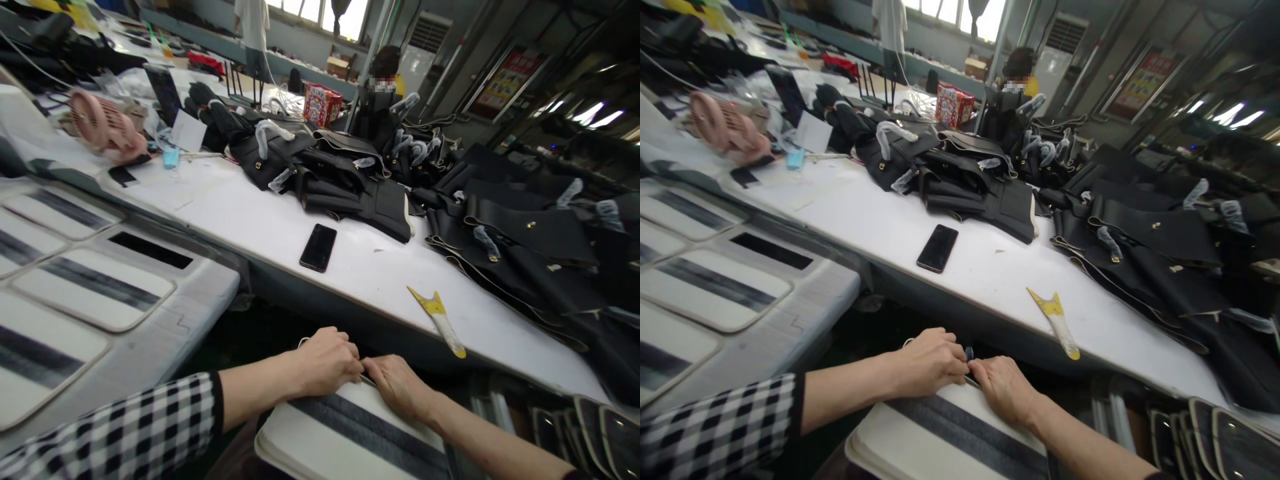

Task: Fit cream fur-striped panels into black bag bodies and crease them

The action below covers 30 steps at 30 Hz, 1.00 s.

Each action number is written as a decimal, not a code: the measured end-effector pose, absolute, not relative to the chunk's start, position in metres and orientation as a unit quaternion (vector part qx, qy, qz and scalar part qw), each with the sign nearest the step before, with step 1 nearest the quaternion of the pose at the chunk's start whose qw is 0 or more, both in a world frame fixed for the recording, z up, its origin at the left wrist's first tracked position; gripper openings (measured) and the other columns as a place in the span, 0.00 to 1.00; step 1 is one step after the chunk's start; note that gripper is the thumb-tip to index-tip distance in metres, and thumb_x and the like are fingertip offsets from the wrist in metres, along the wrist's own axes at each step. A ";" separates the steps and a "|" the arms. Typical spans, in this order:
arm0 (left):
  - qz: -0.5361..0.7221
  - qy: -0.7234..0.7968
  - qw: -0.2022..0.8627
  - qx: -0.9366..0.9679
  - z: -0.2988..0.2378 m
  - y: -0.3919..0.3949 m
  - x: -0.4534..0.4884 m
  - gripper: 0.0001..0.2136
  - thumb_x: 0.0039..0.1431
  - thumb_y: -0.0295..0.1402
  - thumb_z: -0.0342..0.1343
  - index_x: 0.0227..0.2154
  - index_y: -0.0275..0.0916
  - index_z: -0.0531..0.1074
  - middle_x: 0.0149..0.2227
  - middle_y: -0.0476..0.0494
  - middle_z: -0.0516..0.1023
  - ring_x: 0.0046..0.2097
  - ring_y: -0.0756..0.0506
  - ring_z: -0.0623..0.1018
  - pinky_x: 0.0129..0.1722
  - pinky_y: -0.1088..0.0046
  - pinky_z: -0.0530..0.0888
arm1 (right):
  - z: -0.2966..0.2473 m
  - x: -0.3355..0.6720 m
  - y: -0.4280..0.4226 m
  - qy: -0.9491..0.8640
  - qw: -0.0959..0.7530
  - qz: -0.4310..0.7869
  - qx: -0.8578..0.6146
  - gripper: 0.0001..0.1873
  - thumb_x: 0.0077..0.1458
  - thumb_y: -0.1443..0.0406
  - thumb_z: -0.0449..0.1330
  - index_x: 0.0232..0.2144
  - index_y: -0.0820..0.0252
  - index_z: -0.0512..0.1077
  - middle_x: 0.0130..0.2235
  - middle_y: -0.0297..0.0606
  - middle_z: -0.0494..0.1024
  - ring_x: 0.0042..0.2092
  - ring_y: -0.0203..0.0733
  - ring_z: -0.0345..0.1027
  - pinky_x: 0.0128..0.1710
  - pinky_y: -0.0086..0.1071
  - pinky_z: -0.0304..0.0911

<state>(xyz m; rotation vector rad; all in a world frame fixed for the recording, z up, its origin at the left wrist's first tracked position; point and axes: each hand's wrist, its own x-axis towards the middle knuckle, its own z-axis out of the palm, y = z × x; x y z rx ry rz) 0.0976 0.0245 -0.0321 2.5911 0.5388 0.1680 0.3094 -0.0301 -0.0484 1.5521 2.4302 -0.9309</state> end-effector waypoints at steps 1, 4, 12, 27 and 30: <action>0.047 0.218 0.276 0.935 -0.028 0.028 0.096 0.09 0.62 0.37 0.54 0.31 0.45 0.78 0.38 0.50 0.81 0.40 0.44 0.77 0.33 0.68 0.64 | -0.046 0.308 -0.029 0.805 0.060 -0.313 0.501 0.31 0.69 0.57 0.32 0.30 0.58 0.70 0.30 0.38 0.77 0.31 0.42 0.70 0.33 0.32 0.58; 0.003 0.284 0.353 0.892 -0.018 0.041 0.084 0.10 0.54 0.38 0.58 0.39 0.54 0.80 0.39 0.53 0.82 0.41 0.42 0.79 0.31 0.70 0.65 | -0.038 0.305 -0.026 0.811 0.064 -0.337 0.474 0.29 0.69 0.57 0.34 0.43 0.58 0.73 0.42 0.40 0.79 0.41 0.43 0.74 0.41 0.32 0.62; 0.022 0.382 0.438 0.814 -0.034 0.037 0.053 0.13 0.54 0.46 0.60 0.43 0.59 0.78 0.43 0.56 0.82 0.48 0.42 0.79 0.40 0.72 0.69 | -0.034 0.297 -0.025 0.782 0.069 -0.373 0.494 0.29 0.68 0.53 0.36 0.60 0.53 0.65 0.53 0.40 0.75 0.52 0.48 0.71 0.53 0.38 0.62; 0.073 0.331 0.441 0.831 -0.042 0.038 0.040 0.14 0.55 0.48 0.58 0.41 0.51 0.80 0.34 0.50 0.83 0.37 0.44 0.80 0.30 0.75 0.66 | -0.040 0.250 -0.015 0.783 0.059 -0.332 0.522 0.33 0.68 0.53 0.29 0.42 0.52 0.74 0.39 0.38 0.80 0.39 0.48 0.75 0.38 0.37 0.63; 0.103 0.322 0.537 0.773 -0.039 0.040 0.025 0.14 0.58 0.42 0.56 0.44 0.45 0.79 0.37 0.50 0.83 0.39 0.46 0.79 0.35 0.78 0.69 | -0.040 0.248 -0.013 0.781 0.065 -0.331 0.526 0.33 0.68 0.53 0.30 0.41 0.53 0.74 0.38 0.39 0.80 0.40 0.48 0.75 0.39 0.35 0.62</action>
